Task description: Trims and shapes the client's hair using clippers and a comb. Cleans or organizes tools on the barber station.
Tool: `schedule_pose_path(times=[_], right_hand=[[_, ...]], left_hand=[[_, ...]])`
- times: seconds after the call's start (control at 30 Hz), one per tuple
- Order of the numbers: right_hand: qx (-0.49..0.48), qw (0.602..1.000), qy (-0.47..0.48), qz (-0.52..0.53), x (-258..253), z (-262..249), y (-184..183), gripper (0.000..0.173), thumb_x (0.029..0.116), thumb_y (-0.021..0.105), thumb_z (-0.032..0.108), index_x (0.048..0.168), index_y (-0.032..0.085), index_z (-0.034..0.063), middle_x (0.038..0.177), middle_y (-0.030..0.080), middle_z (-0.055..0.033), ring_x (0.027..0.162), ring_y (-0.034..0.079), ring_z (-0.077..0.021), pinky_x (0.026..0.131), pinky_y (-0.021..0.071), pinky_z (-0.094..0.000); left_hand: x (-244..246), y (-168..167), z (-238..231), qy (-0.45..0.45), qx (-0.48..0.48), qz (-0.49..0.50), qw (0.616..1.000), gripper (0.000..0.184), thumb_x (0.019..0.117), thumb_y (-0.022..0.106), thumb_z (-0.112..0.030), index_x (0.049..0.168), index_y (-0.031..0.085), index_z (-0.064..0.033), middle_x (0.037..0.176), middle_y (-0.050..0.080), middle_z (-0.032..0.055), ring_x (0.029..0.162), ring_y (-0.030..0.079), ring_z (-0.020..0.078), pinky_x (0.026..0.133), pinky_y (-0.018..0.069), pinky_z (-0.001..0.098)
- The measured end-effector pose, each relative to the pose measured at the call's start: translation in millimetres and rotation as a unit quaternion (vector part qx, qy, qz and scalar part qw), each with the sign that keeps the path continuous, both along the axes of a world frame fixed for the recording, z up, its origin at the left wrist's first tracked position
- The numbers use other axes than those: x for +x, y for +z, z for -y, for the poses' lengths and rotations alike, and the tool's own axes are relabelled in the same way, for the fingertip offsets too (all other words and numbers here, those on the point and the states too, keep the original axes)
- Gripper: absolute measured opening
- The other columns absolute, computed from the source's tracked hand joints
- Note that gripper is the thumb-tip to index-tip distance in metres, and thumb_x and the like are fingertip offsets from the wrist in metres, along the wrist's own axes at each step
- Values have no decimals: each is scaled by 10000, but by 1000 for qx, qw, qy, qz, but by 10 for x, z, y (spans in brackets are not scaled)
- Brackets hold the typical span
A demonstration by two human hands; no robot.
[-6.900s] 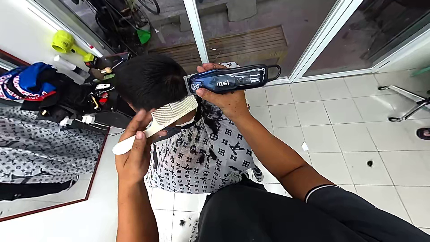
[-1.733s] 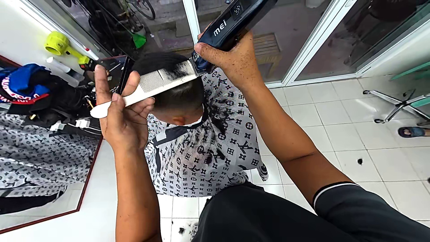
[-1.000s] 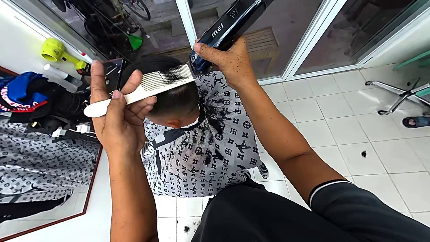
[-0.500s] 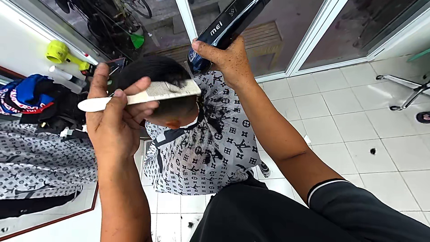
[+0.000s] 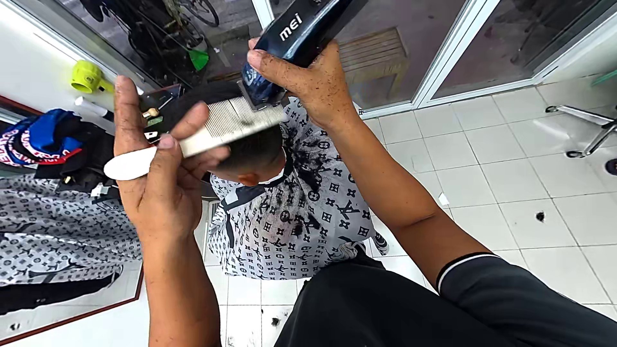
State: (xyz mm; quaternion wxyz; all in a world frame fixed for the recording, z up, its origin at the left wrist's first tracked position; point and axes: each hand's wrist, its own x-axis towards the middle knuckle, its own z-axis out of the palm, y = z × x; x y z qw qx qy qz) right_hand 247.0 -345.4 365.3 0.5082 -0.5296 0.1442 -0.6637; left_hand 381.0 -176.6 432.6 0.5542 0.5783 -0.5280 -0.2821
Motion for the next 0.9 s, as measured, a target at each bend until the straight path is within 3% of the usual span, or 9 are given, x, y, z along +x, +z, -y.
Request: schedule_pose_path(times=[0.03, 0.1, 0.23, 0.33, 0.4, 0.57, 0.63, 0.73, 0.9], right_hand=[[-9, 1000, -11, -1, -40, 12, -45, 360, 831, 819, 34, 1102, 625, -100, 981, 735, -173, 934, 741, -226, 858, 638, -396], [13, 1000, -23, -9, -130, 42, -189, 390, 831, 827, 50, 1128, 614, -88, 997, 730, -162, 938, 737, -224, 836, 643, -395], [99, 995, -22, -9, -176, 68, -478, 392, 841, 831, 75, 1140, 617, -60, 999, 726, -158, 910, 742, -242, 742, 659, -412], [122, 992, -11, 0, -158, 44, -512, 416, 845, 831, 73, 1172, 608, -56, 1020, 720, -168, 926, 745, -264, 732, 667, -439], [95, 995, -3, 26, -102, -23, -450, 386, 847, 812, 26, 1155, 605, -79, 1024, 723, -185, 937, 743, -268, 760, 663, -438], [-8, 997, 13, 75, -74, -194, -455, 463, 823, 797, -29, 1204, 556, -135, 1153, 702, -236, 1127, 694, -280, 1021, 566, -423], [-5, 995, 4, 96, -114, -191, -595, 464, 823, 788, -36, 1209, 548, -125, 1162, 690, -242, 1132, 688, -299, 1017, 566, -437], [30, 994, -7, 102, -132, -195, -792, 467, 826, 782, -47, 1222, 542, -109, 1157, 699, -238, 1117, 700, -293, 1004, 573, -428], [72, 990, 7, 119, -69, -178, -869, 465, 838, 780, -41, 1236, 545, -92, 1159, 704, -224, 1105, 706, -284, 970, 591, -420]], left_hand=[[313, -215, -42, -82, -29, -10, 996, 555, 1050, 309, -1, 1580, 173, -90, 1197, 734, 18, 866, 757, 140, 775, 631, 233], [535, -424, -20, -136, -36, -9, 990, 559, 1060, 320, -54, 1600, 197, -134, 1214, 736, 80, 857, 774, 211, 740, 656, 277], [503, -450, 51, -101, -42, -33, 993, 544, 1083, 297, -61, 1605, 166, -137, 1282, 710, 78, 865, 772, 213, 769, 647, 271], [470, -457, 167, -112, -94, -24, 989, 581, 1072, 330, -84, 1602, 92, -98, 1286, 706, 54, 915, 762, 199, 791, 651, 308], [468, -470, 173, -124, -108, -27, 986, 601, 1076, 342, -80, 1608, 63, -96, 1321, 685, 63, 939, 759, 212, 810, 651, 321], [528, -535, -73, -171, -66, 28, 983, 580, 1087, 412, -172, 1617, 182, -122, 1352, 667, 55, 1005, 742, 211, 843, 643, 323], [578, -595, -157, -177, -43, 62, 981, 561, 1085, 432, -219, 1607, 247, -131, 1306, 698, 41, 1023, 744, 201, 837, 648, 329], [594, -642, -151, -167, -44, 54, 984, 596, 1087, 445, -235, 1613, 190, -120, 1337, 682, 37, 1068, 733, 214, 902, 634, 346], [512, -583, -1, -152, -107, 37, 982, 590, 1077, 408, -111, 1601, 144, -56, 1357, 667, 65, 1038, 743, 237, 879, 646, 337]])
